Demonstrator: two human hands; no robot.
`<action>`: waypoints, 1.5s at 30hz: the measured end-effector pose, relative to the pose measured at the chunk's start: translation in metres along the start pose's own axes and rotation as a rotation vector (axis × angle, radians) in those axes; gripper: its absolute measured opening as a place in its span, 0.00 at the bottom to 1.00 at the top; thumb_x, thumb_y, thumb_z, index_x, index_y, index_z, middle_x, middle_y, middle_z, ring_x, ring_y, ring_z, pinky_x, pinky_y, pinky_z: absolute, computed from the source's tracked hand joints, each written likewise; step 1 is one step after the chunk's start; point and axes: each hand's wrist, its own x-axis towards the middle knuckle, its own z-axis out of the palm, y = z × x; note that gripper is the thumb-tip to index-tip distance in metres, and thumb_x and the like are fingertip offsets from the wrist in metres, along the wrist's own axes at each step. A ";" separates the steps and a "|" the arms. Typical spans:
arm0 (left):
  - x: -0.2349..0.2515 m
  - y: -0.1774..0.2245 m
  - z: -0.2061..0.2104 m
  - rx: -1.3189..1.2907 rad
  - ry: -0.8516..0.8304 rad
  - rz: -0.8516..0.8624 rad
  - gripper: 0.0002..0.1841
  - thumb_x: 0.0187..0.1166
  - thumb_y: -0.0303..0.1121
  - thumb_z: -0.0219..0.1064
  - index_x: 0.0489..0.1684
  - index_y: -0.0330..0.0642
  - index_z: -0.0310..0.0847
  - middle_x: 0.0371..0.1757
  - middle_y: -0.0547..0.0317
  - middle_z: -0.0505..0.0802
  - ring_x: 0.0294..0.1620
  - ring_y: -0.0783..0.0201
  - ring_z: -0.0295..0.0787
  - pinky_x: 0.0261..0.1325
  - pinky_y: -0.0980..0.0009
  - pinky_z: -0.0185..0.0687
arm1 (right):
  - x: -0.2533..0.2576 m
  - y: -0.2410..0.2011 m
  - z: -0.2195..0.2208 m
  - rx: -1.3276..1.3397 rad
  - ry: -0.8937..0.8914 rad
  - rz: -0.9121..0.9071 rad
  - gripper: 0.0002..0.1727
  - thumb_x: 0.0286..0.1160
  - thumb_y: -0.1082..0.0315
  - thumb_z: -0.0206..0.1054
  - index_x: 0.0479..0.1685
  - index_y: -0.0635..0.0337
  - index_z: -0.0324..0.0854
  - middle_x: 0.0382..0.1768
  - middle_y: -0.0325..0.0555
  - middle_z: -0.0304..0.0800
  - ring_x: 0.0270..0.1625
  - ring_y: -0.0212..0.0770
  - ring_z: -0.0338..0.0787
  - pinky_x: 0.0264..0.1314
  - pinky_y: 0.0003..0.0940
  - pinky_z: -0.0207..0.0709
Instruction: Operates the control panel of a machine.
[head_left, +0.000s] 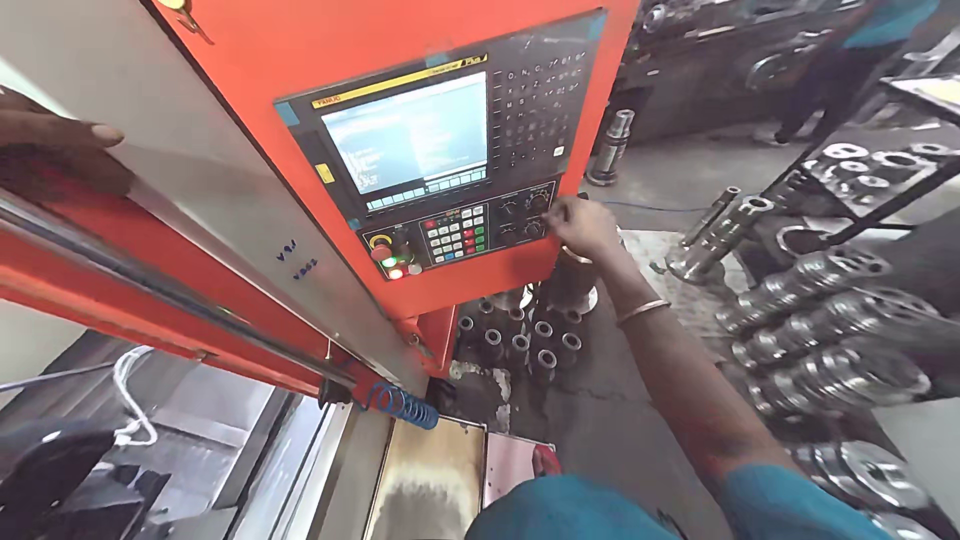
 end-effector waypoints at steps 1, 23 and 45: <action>-0.001 0.002 -0.001 0.014 -0.007 -0.002 0.11 0.71 0.17 0.57 0.43 0.45 0.71 0.33 0.70 0.82 0.31 0.87 0.79 0.32 0.92 0.73 | -0.002 0.000 -0.009 0.048 0.054 -0.029 0.16 0.79 0.51 0.70 0.52 0.53 0.87 0.37 0.57 0.92 0.42 0.66 0.91 0.40 0.76 0.78; 0.017 -0.036 0.009 -0.466 0.096 0.349 0.13 0.59 0.08 0.52 0.24 0.38 0.73 0.23 0.62 0.86 0.28 0.73 0.84 0.37 0.79 0.84 | -0.028 -0.042 -0.066 0.744 0.212 -0.022 0.43 0.81 0.52 0.71 0.90 0.49 0.50 0.69 0.54 0.82 0.61 0.51 0.88 0.60 0.48 0.84; 0.034 0.089 -0.041 0.935 -0.804 -0.307 0.22 0.86 0.52 0.62 0.38 0.42 0.92 0.35 0.54 0.96 0.36 0.66 0.94 0.44 0.62 0.91 | 0.012 -0.003 -0.010 0.238 -0.104 0.062 0.34 0.89 0.39 0.52 0.59 0.64 0.85 0.46 0.63 0.93 0.52 0.64 0.92 0.60 0.72 0.78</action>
